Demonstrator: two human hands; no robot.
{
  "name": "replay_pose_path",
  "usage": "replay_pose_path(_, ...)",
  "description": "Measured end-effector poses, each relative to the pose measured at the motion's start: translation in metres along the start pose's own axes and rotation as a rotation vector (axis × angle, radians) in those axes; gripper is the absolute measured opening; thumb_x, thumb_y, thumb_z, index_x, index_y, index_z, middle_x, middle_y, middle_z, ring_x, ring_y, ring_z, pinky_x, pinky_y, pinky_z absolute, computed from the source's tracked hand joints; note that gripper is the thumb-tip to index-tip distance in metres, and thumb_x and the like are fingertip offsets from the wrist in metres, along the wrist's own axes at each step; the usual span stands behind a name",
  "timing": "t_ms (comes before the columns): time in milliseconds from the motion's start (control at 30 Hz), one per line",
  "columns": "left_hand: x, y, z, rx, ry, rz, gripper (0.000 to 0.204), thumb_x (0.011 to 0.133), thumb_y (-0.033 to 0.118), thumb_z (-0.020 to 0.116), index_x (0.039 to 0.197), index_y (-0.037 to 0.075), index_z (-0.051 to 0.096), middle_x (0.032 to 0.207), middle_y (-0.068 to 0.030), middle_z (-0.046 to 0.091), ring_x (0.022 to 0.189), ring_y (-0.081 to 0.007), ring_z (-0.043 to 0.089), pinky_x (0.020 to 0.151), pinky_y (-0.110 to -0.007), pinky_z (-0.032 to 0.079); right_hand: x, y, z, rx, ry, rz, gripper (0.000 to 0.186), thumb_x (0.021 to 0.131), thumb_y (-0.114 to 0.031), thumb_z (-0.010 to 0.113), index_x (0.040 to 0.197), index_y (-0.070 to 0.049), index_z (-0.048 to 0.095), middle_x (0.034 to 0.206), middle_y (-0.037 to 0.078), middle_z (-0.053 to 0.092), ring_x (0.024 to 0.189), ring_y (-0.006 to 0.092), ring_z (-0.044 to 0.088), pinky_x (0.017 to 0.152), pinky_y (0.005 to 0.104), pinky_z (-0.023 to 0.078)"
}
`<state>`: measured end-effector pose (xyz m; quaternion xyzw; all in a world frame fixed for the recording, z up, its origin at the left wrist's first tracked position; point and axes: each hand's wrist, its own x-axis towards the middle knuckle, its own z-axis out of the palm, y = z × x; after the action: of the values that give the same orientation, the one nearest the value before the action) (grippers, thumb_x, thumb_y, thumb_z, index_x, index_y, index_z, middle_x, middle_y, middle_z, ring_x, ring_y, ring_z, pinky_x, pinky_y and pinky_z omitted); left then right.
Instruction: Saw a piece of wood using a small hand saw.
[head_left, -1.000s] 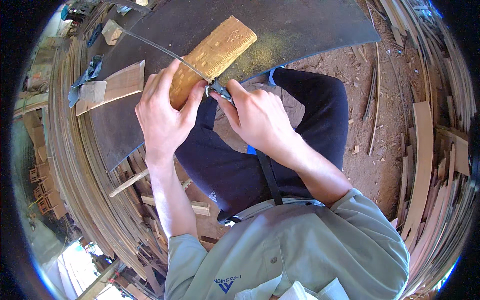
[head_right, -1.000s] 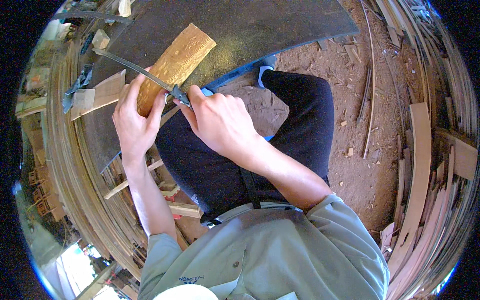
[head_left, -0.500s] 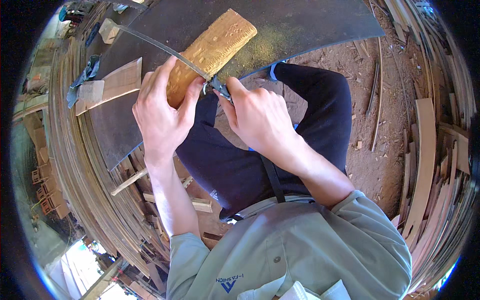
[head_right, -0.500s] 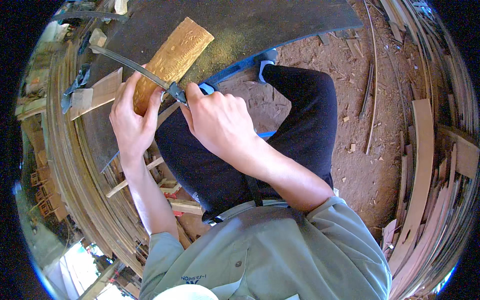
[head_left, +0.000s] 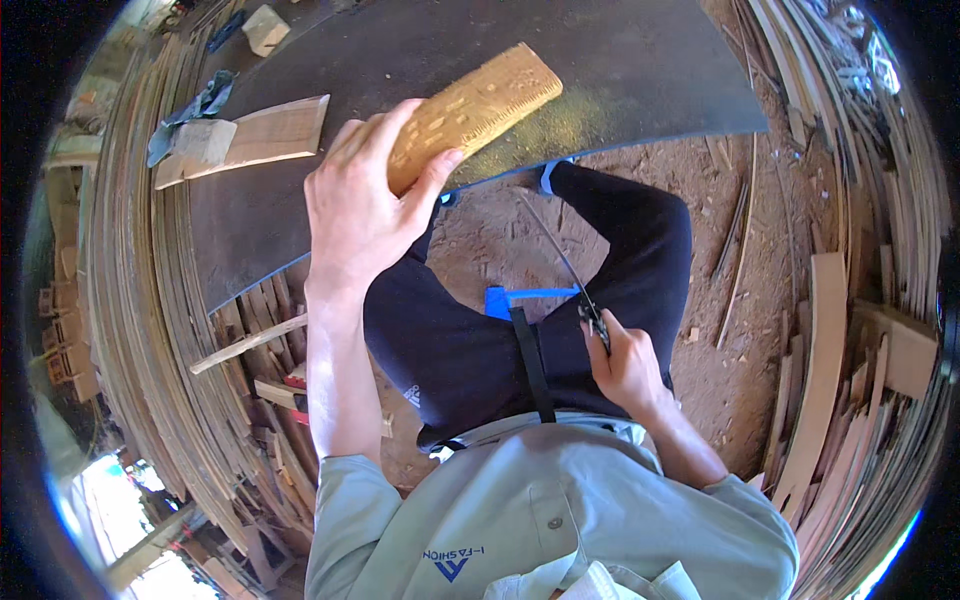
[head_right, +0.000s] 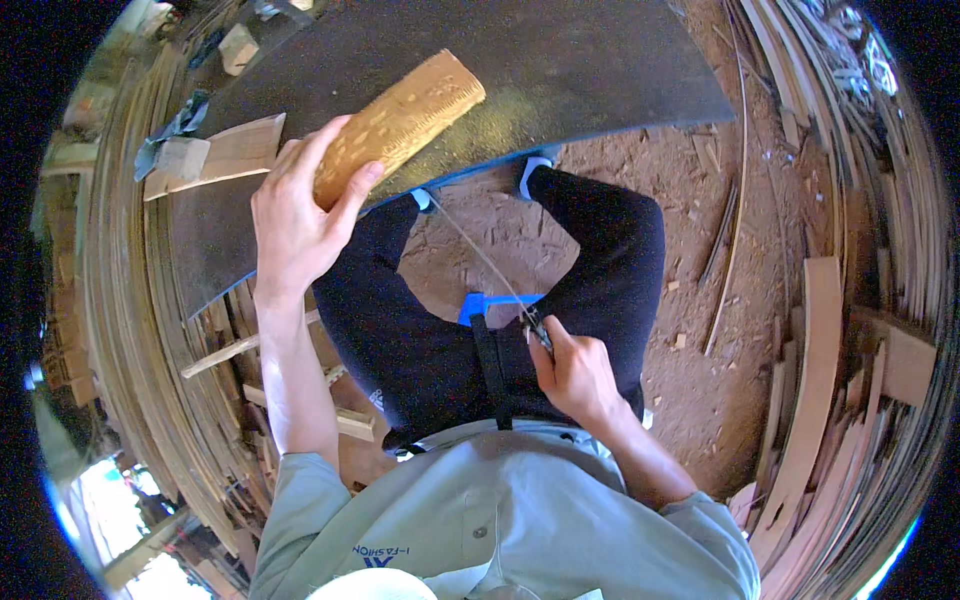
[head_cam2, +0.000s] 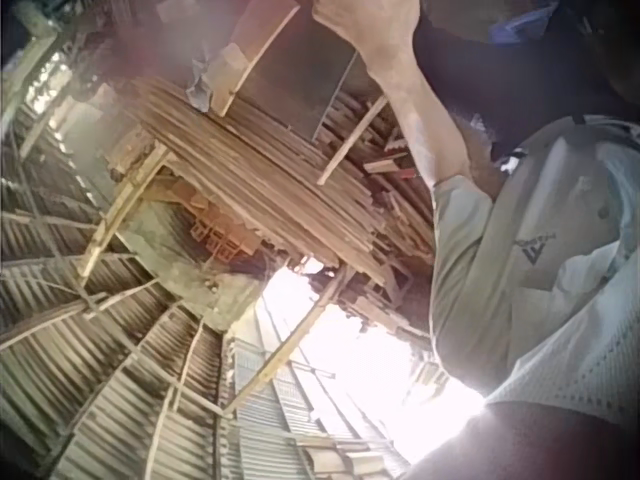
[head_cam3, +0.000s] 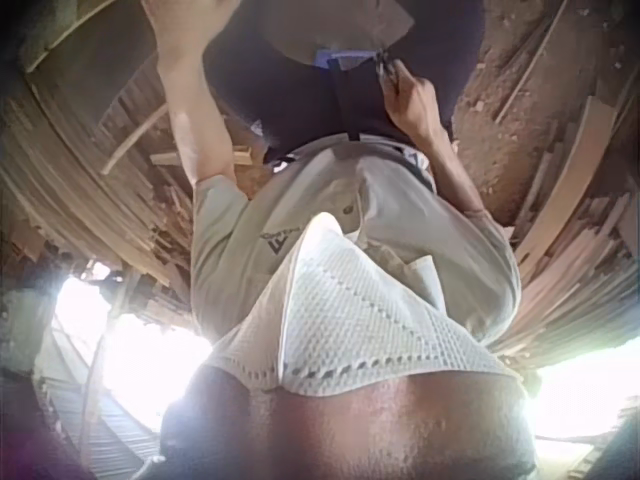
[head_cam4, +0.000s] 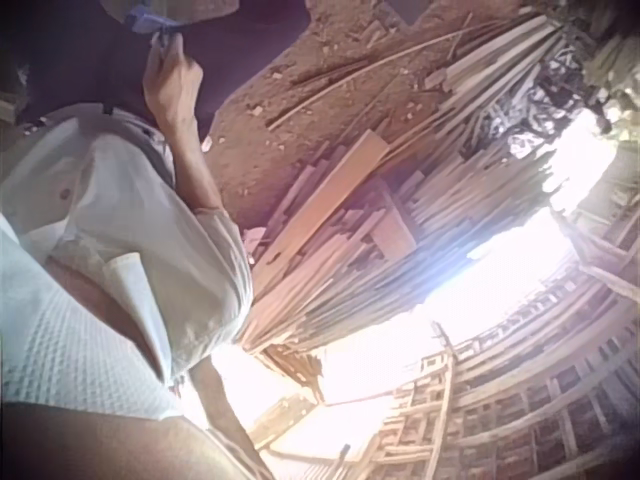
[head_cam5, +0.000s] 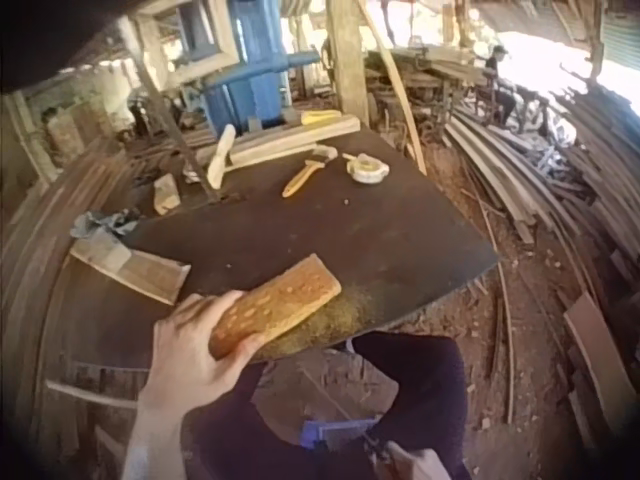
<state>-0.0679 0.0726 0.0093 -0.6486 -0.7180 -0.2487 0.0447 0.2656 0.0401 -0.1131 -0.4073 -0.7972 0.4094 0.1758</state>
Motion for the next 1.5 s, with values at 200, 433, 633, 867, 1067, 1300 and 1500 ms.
replay_pose_path(200, -0.005, -0.003, 0.000, 0.002, 0.042, -0.025, 0.050, 0.095, 0.041, 0.079, 0.133, 0.009, 0.070, 0.111, -0.0160, 0.075, 0.097, -0.0357, 0.075, 0.084, -0.046, 0.059, 0.093, -0.066, 0.000, 0.093, 0.062, -0.209, 0.025, 0.106, -0.019, 0.063, 0.095, 0.001, 0.055, 0.063, 0.027, 0.062, 0.060, 0.0494, 0.065, 0.053, 0.0561, 0.050)
replay_pose_path(433, -0.007, -0.004, 0.005, -0.044, 0.076, -0.021, 0.051, 0.093, 0.039, 0.080, 0.129, 0.005, 0.071, 0.111, -0.0154, 0.076, 0.097, -0.0336, 0.075, 0.084, -0.044, 0.060, 0.152, -0.099, 0.009, -0.043, 0.192, -0.247, 0.031, 0.109, -0.025, 0.061, 0.092, 0.000, 0.056, 0.063, 0.029, 0.062, 0.060, 0.0504, 0.065, 0.054, 0.0577, 0.051)
replay_pose_path(633, -0.008, -0.005, 0.000, -0.023, 0.095, 0.003, 0.050, 0.091, 0.036, 0.081, 0.129, 0.005, 0.072, 0.107, -0.0143, 0.076, 0.093, -0.0320, 0.075, 0.080, -0.043, 0.060, 0.155, -0.099, 0.012, -0.139, 0.185, -0.214, 0.035, 0.110, -0.031, 0.059, 0.093, 0.000, 0.057, 0.062, 0.029, 0.062, 0.061, 0.0500, 0.067, 0.055, 0.0572, 0.053)
replay_pose_path(867, -0.004, -0.004, 0.005, -0.049, 0.082, 0.029, 0.046, 0.092, 0.031, 0.080, 0.129, 0.006, 0.071, 0.108, -0.0145, 0.075, 0.096, -0.0326, 0.075, 0.083, -0.044, 0.060, 0.153, -0.101, 0.015, -0.155, 0.239, -0.240, 0.037, 0.109, -0.033, 0.061, 0.091, -0.001, 0.056, 0.057, 0.026, 0.061, 0.055, 0.0485, 0.065, 0.052, 0.0572, 0.054)
replay_pose_path(1067, -0.003, -0.003, 0.002, -0.045, 0.021, -0.014, 0.048, 0.094, 0.031, 0.080, 0.132, 0.004, 0.069, 0.114, -0.0167, 0.075, 0.104, -0.0370, 0.074, 0.088, -0.045, 0.058, 0.155, -0.100, 0.017, -0.108, 0.207, -0.203, 0.035, 0.108, -0.032, 0.060, 0.094, -0.001, 0.053, 0.057, 0.025, 0.061, 0.054, 0.0475, 0.065, 0.052, 0.0572, 0.054)
replay_pose_path(1300, -0.001, -0.002, 0.007, 0.008, 0.064, 0.054, 0.049, 0.091, 0.033, 0.083, 0.128, 0.005, 0.070, 0.102, -0.0144, 0.075, 0.094, -0.0328, 0.075, 0.079, -0.044, 0.059, 0.156, -0.100, 0.012, -0.079, 0.181, -0.174, 0.035, 0.107, -0.032, 0.061, 0.094, -0.001, 0.054, 0.060, 0.023, 0.063, 0.057, 0.0457, 0.067, 0.052, 0.0570, 0.053)
replay_pose_path(1500, -0.003, -0.006, 0.008, 0.004, 0.083, 0.058, 0.049, 0.091, 0.034, 0.084, 0.129, 0.006, 0.070, 0.101, -0.0138, 0.074, 0.093, -0.0330, 0.075, 0.077, -0.044, 0.059, 0.156, -0.099, 0.011, -0.104, 0.166, -0.216, 0.033, 0.105, -0.031, 0.062, 0.095, 0.000, 0.054, 0.062, 0.023, 0.064, 0.060, 0.0452, 0.068, 0.054, 0.0558, 0.054)
